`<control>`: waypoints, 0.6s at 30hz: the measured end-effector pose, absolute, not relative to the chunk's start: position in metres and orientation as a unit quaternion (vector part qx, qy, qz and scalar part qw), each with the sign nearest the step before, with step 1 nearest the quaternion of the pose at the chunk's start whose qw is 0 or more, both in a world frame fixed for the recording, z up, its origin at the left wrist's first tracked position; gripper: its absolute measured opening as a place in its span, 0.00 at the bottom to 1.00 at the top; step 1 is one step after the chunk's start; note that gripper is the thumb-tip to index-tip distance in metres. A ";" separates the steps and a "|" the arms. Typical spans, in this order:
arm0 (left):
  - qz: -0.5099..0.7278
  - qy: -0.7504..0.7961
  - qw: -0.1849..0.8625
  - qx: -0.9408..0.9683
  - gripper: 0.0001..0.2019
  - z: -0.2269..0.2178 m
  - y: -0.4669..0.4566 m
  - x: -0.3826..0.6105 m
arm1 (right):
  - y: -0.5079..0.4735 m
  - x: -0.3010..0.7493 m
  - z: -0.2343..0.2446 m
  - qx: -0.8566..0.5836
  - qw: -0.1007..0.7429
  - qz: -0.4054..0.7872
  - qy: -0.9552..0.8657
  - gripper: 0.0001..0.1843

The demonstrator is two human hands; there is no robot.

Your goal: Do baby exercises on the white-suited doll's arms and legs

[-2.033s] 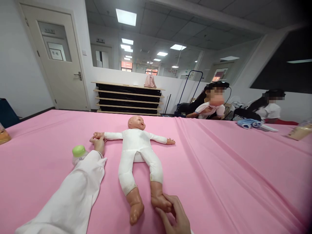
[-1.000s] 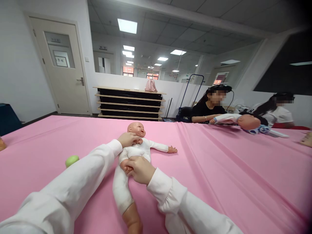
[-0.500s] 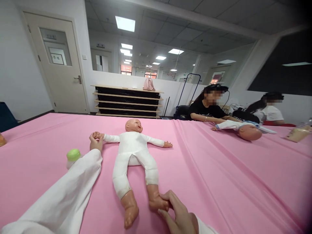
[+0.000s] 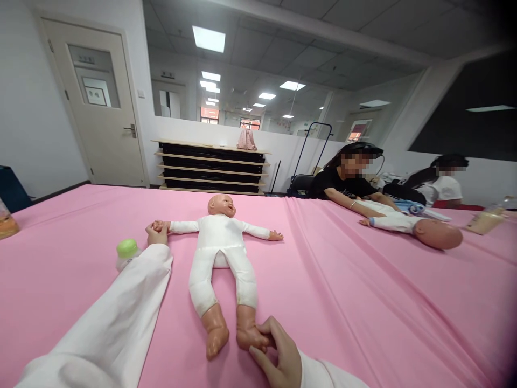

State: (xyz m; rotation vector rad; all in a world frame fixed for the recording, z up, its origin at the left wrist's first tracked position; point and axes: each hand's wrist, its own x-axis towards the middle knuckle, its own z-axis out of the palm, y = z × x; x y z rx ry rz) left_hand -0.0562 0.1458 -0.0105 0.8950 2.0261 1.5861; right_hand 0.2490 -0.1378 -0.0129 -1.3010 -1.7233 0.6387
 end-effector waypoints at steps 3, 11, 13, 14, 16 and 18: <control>0.573 0.725 0.210 0.319 0.21 -0.008 0.140 -0.054 | -0.137 0.248 -0.013 -0.502 0.476 0.276 -0.667 0.11; 0.575 0.712 0.185 0.358 0.23 0.010 0.146 -0.052 | -0.100 0.258 0.071 -0.513 0.549 0.198 -0.630 0.09; 0.576 0.689 0.172 0.404 0.24 0.029 0.156 -0.044 | -0.073 0.251 0.101 -0.485 0.531 0.202 -0.664 0.07; 0.575 0.671 0.166 0.437 0.24 0.041 0.161 -0.038 | -0.058 0.245 0.111 -0.473 0.520 0.198 -0.683 0.06; 0.565 0.616 0.155 0.526 0.22 0.062 0.171 -0.020 | -0.026 0.229 0.121 -0.464 0.483 0.160 -0.725 0.03; 0.531 0.554 0.150 0.623 0.19 0.077 0.178 0.001 | 0.001 0.211 0.119 -0.461 0.435 0.129 -0.762 0.05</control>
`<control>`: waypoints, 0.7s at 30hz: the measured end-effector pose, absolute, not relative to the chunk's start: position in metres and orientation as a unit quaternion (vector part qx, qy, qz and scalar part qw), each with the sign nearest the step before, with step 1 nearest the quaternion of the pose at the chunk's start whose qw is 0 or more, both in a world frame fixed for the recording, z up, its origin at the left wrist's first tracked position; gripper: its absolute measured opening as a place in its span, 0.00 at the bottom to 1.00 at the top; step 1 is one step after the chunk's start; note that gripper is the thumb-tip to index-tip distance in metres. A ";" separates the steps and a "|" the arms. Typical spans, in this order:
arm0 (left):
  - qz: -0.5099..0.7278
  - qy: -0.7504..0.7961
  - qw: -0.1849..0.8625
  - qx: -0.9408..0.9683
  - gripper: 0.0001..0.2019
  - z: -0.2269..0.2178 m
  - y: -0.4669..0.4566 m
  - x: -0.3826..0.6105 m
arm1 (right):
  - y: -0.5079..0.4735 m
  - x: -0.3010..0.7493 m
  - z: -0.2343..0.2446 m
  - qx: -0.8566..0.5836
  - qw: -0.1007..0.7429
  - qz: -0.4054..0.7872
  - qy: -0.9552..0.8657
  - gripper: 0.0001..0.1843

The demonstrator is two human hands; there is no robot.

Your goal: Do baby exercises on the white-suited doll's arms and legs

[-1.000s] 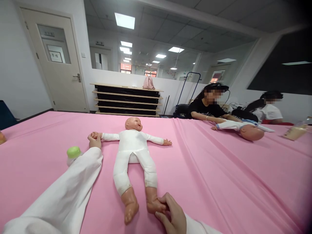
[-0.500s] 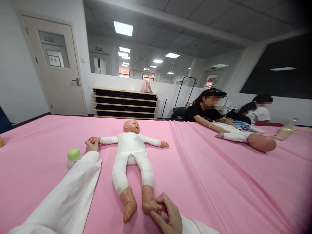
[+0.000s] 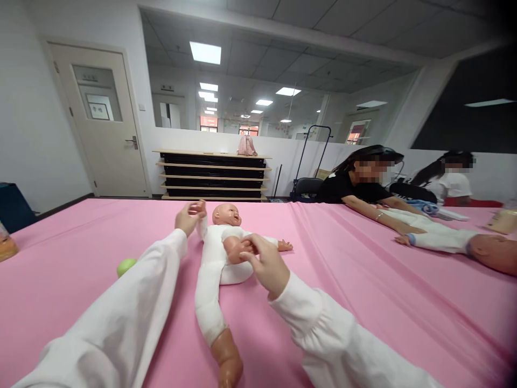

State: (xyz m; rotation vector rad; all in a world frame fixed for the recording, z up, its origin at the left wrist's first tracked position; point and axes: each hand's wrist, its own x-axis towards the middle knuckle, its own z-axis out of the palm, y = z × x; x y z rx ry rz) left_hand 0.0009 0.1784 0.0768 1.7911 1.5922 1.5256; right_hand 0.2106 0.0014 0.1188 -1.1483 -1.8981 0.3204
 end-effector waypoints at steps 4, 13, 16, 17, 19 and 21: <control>0.408 0.453 0.135 0.781 0.15 0.078 0.183 0.037 | 0.032 0.174 0.097 -0.408 0.223 0.075 -0.882 0.08; 0.252 0.382 0.075 0.886 0.17 0.061 0.190 0.051 | 0.042 0.149 0.082 -0.389 0.078 0.007 -0.918 0.10; 0.278 0.393 0.081 0.873 0.15 0.062 0.187 0.052 | 0.047 0.153 0.075 -0.393 0.117 0.035 -0.911 0.11; 0.295 0.399 0.087 0.864 0.15 0.064 0.185 0.052 | 0.047 0.155 0.072 -0.393 0.143 0.049 -0.907 0.10; 0.343 0.418 0.102 0.835 0.14 0.066 0.179 0.050 | 0.044 0.163 0.069 -0.397 0.222 0.096 -0.885 0.07; 0.409 0.449 0.117 0.786 0.13 0.068 0.174 0.042 | 0.032 0.177 0.072 -0.408 0.335 0.165 -0.833 0.05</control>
